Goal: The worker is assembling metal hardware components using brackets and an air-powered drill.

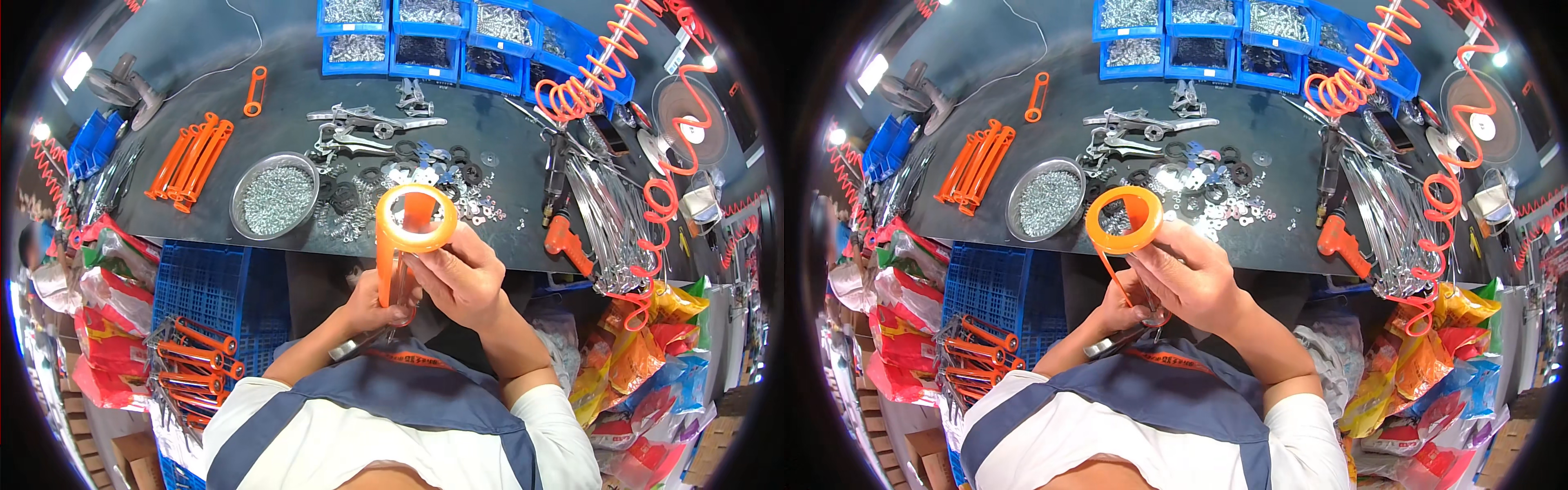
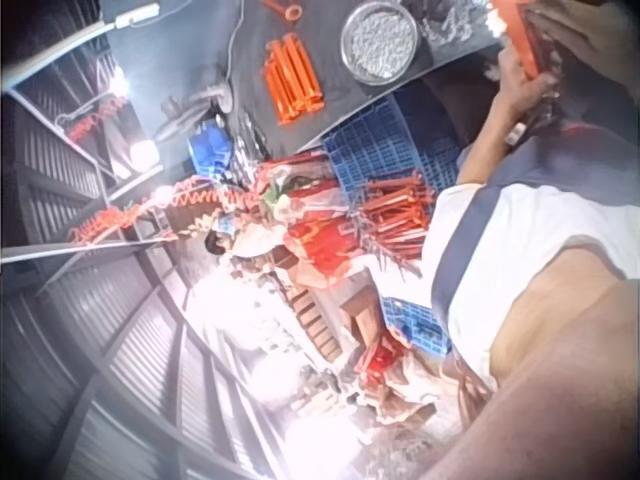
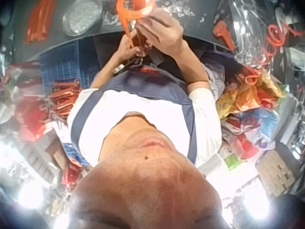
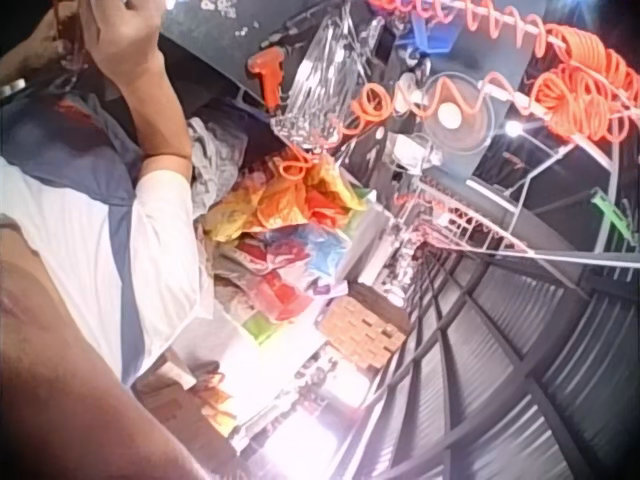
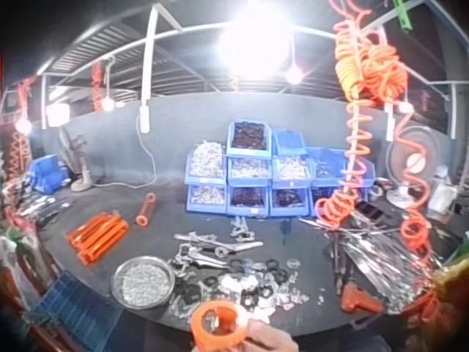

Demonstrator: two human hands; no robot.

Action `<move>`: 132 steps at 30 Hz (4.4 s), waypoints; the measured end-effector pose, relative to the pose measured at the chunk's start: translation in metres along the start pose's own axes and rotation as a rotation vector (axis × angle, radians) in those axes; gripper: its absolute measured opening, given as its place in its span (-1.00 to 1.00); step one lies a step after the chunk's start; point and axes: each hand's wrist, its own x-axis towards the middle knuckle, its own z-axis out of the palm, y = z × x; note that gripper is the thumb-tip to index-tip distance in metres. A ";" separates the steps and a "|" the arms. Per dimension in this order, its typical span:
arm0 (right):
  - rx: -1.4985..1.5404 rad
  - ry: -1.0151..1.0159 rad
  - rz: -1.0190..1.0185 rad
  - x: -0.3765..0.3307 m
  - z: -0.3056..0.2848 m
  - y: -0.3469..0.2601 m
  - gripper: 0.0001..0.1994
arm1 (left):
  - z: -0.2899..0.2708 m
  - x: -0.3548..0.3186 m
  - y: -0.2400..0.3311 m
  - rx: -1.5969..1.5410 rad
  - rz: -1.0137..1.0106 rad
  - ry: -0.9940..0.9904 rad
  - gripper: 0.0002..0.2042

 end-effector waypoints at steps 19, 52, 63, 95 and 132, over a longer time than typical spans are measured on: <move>-1.098 -0.119 0.925 -0.156 -0.110 0.138 -0.69 | -0.012 0.007 -0.030 -0.008 0.206 0.139 -0.47; -0.154 0.030 1.147 -0.089 -0.199 0.246 -0.64 | -0.005 0.014 -0.057 0.090 0.219 0.354 -0.51; 0.100 0.582 0.709 -0.089 -0.145 0.181 -0.76 | -0.021 0.032 -0.034 0.188 0.080 0.176 -0.73; 0.578 0.026 0.416 0.142 -0.018 0.006 -0.76 | -0.014 0.031 -0.025 0.046 0.064 0.125 -0.63; 0.147 0.102 0.749 0.079 -0.102 0.091 -0.83 | -0.011 0.028 -0.020 -0.040 -0.026 0.160 -0.64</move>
